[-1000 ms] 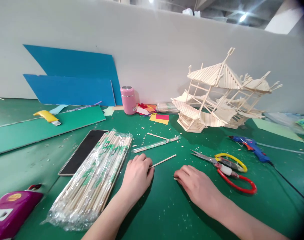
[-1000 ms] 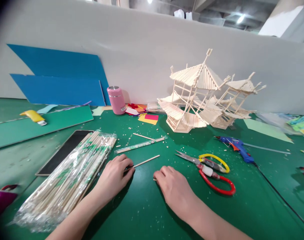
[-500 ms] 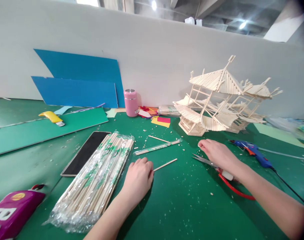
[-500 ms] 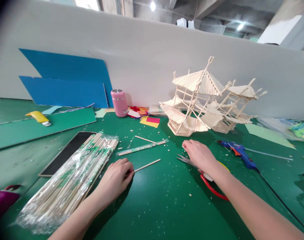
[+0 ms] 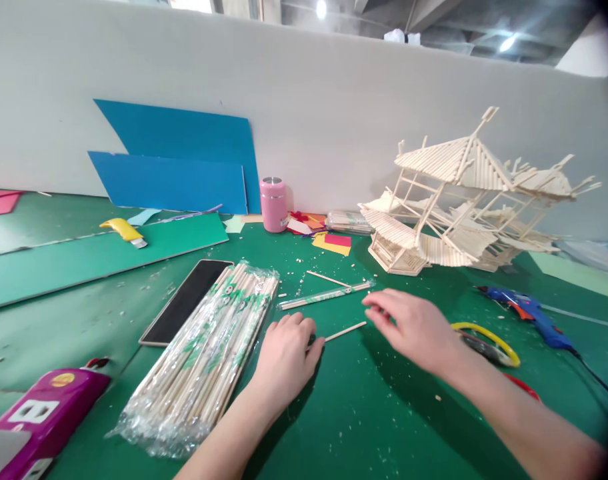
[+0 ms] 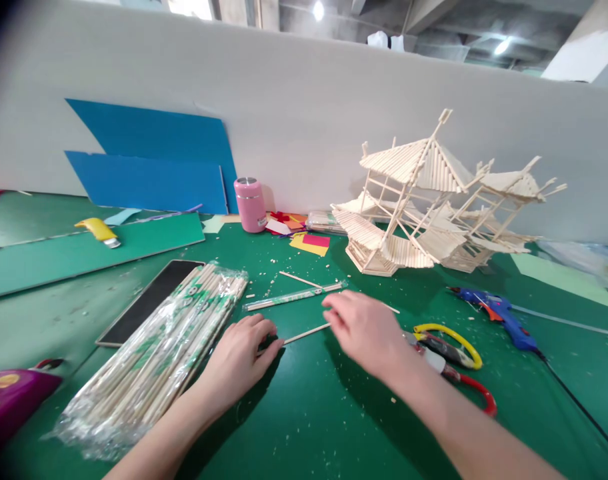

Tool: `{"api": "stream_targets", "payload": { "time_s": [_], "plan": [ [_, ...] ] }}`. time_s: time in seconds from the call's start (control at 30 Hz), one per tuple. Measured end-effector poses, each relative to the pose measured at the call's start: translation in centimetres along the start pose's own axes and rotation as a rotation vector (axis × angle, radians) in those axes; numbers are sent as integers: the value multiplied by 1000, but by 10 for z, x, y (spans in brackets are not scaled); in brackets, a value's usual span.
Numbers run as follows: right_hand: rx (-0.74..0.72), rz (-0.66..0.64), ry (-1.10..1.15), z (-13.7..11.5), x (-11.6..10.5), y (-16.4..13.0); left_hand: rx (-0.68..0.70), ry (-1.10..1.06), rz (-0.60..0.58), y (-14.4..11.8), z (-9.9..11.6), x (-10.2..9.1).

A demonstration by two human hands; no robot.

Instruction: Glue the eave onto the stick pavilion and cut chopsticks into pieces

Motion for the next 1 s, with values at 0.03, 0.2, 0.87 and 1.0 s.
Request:
{"api": "stream_targets", "payload": {
  "time_s": [0.03, 0.2, 0.87, 1.0],
  "plan": [
    [-31, -2, 85, -18, 1, -3, -8, -8, 22, 0, -1, -1],
    [-84, 10, 365, -65, 21, -21, 1, -38, 83, 1, -3, -2],
    [-233, 128, 535, -67, 35, -30, 80, 160, 7, 79, 8, 4],
    [58, 330, 959, -20, 23, -23, 107, 27, 28, 70, 9, -5]
  ]
}}
Point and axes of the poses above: each hand's wrist, its own y-axis towards the middle knuckle, its own x-axis out of the palm, z = x × y, the point moved 7 cm from there along y, towards the middle knuckle, and after that the axes turned 5 degrees about -y, right-handed, at the moved point
